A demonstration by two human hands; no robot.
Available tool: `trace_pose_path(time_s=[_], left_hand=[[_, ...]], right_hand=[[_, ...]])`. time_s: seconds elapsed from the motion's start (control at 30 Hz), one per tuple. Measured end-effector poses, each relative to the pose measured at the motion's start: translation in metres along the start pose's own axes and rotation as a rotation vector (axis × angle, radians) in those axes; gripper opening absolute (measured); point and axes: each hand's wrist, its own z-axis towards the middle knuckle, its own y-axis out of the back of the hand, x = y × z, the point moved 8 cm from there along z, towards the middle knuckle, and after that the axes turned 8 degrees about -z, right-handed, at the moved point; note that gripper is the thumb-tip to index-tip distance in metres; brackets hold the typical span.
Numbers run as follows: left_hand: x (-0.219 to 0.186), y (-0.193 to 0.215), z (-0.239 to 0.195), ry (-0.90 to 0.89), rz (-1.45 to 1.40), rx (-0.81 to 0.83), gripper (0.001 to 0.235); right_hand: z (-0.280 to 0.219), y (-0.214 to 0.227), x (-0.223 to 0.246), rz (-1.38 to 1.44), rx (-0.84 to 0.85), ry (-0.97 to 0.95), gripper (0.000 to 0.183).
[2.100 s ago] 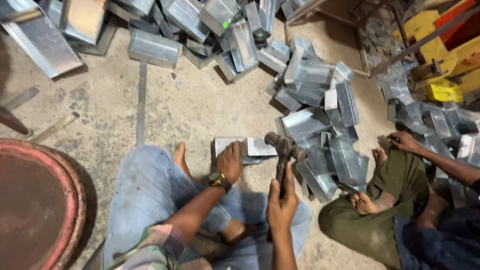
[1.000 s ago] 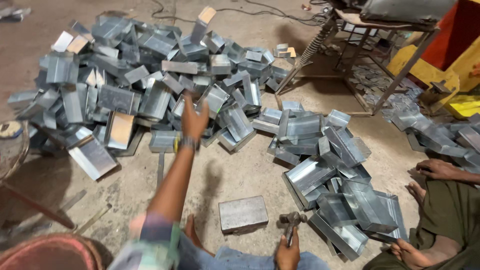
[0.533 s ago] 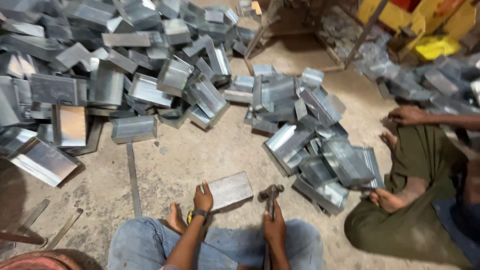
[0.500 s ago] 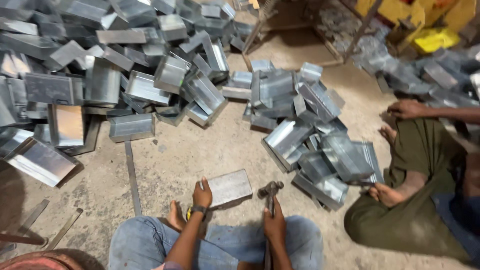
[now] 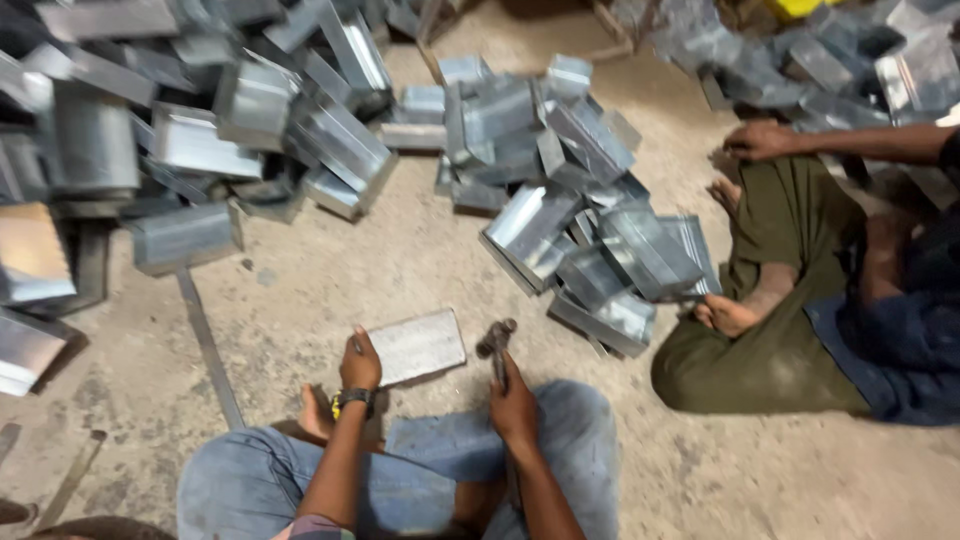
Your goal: The person hammers the edges and corners of several small rectangular metal trays by hand on a floor-based work surface to shape and secure them.
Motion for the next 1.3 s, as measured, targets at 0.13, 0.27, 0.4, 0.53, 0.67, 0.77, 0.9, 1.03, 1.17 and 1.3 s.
trace_pose_path(time_s=[0.13, 0.27, 0.4, 0.53, 0.67, 0.77, 0.9, 1.03, 1.17, 1.3], left_hand=[[-0.021, 0.017, -0.02, 0.031, 0.064, -0.087, 0.054], [-0.142, -0.016, -0.078, -0.676, 0.123, -0.14, 0.029], [-0.262, -0.15, -0.178, -1.056, -0.106, 0.574, 0.068], [-0.319, -0.251, -0.238, -1.282, 0.424, 0.677, 0.066], [-0.317, -0.28, -0.234, -1.091, 0.435, 0.761, 0.057], [-0.293, -0.277, -0.221, -0.997, 0.47, 0.727, 0.07], [-0.232, -0.246, -0.209, -1.144, 0.971, 0.807, 0.018], [-0.239, -0.167, -0.175, -1.141, 0.74, 0.64, 0.015], [-0.25, -0.079, -0.154, -1.148, 0.601, 0.468, 0.01], [-0.21, -0.013, -0.134, -0.996, 0.739, 0.428, 0.014]], right_hand=[[-0.003, -0.005, 0.009, -0.027, 0.101, -0.107, 0.061], [0.005, -0.017, -0.001, -0.085, 0.09, -0.059, 0.061], [0.01, -0.046, -0.025, -0.227, 0.098, 0.053, 0.048], [0.01, -0.066, -0.06, -0.313, 0.153, 0.014, 0.046], [0.005, -0.073, -0.062, -0.321, 0.161, 0.026, 0.043], [0.004, -0.067, -0.052, -0.316, 0.157, 0.028, 0.042], [0.007, -0.044, -0.021, -0.292, 0.135, 0.081, 0.04], [-0.005, -0.026, 0.016, -0.224, 0.088, 0.126, 0.038], [-0.008, -0.019, 0.018, -0.206, 0.143, 0.034, 0.053], [0.012, -0.015, 0.011, -0.096, 0.012, 0.113, 0.06]])
